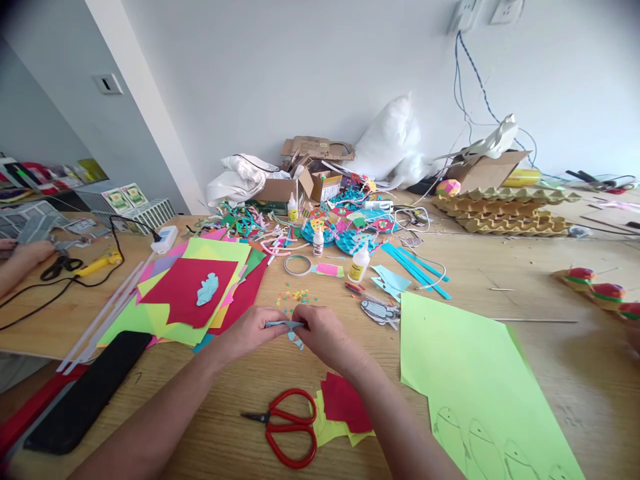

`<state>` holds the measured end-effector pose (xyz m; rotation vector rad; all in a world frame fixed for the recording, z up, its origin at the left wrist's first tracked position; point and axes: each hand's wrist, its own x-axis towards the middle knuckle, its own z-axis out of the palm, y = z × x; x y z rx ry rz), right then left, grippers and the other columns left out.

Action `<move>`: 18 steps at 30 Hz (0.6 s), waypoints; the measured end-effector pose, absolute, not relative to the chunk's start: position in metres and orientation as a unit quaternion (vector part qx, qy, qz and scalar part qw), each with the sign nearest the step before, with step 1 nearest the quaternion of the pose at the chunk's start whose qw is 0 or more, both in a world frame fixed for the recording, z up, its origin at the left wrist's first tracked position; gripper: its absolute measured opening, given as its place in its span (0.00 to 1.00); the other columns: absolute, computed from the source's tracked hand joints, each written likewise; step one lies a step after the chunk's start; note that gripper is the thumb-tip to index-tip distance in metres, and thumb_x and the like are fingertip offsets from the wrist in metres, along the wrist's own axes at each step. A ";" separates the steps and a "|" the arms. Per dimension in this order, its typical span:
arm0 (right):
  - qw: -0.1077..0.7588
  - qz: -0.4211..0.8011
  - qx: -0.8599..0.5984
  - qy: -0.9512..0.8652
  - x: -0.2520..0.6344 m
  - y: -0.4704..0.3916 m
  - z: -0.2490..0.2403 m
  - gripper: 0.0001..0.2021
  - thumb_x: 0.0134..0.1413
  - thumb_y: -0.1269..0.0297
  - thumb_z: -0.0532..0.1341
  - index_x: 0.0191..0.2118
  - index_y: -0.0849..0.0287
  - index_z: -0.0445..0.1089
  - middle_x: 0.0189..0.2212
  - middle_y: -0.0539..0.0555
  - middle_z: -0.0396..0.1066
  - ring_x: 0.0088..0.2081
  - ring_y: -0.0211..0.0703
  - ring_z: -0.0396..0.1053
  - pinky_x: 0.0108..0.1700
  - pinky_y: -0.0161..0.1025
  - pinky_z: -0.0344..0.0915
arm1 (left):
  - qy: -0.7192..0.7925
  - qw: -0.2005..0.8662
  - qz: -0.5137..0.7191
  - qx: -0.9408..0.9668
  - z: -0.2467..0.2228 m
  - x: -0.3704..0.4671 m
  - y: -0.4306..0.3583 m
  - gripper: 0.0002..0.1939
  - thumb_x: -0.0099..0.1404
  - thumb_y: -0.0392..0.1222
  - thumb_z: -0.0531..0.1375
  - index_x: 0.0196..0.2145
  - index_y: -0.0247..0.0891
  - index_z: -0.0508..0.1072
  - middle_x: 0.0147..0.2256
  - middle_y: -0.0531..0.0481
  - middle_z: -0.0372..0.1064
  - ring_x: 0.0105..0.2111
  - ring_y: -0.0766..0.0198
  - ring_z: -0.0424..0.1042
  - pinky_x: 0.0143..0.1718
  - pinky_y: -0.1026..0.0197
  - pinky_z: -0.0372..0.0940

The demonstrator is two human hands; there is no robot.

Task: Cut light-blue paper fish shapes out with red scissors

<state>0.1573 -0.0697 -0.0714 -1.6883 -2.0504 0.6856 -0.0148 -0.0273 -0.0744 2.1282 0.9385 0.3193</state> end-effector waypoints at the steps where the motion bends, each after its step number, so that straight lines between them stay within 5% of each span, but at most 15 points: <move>1: 0.197 0.246 -0.603 -0.733 0.157 -0.068 -0.072 0.08 0.49 0.77 0.58 0.29 0.61 0.73 0.24 0.52 0.74 0.25 0.38 0.66 0.27 0.31 0.56 | 0.358 0.396 0.123 0.837 -0.073 -0.016 -0.027 0.14 0.64 0.46 0.54 0.39 0.36 0.76 0.33 0.51 0.73 0.34 0.63 0.69 0.34 0.66 0.60; 5: 0.193 0.248 -0.599 -0.736 0.154 -0.063 -0.074 0.08 0.47 0.79 0.59 0.29 0.61 0.73 0.24 0.52 0.73 0.26 0.39 0.65 0.28 0.32 0.55 | 0.371 0.430 0.100 0.817 -0.073 -0.021 -0.021 0.17 0.66 0.46 0.49 0.36 0.35 0.75 0.29 0.50 0.70 0.29 0.65 0.68 0.31 0.65 0.59; 18: 0.182 0.250 -0.620 -0.721 0.164 -0.061 -0.083 0.04 0.52 0.75 0.59 0.33 0.62 0.69 0.26 0.50 0.72 0.28 0.38 0.68 0.28 0.32 0.60 | 0.396 0.507 0.163 0.748 -0.077 -0.021 0.017 0.08 0.55 0.41 0.58 0.23 0.34 0.71 0.19 0.57 0.60 0.21 0.71 0.59 0.22 0.68 0.52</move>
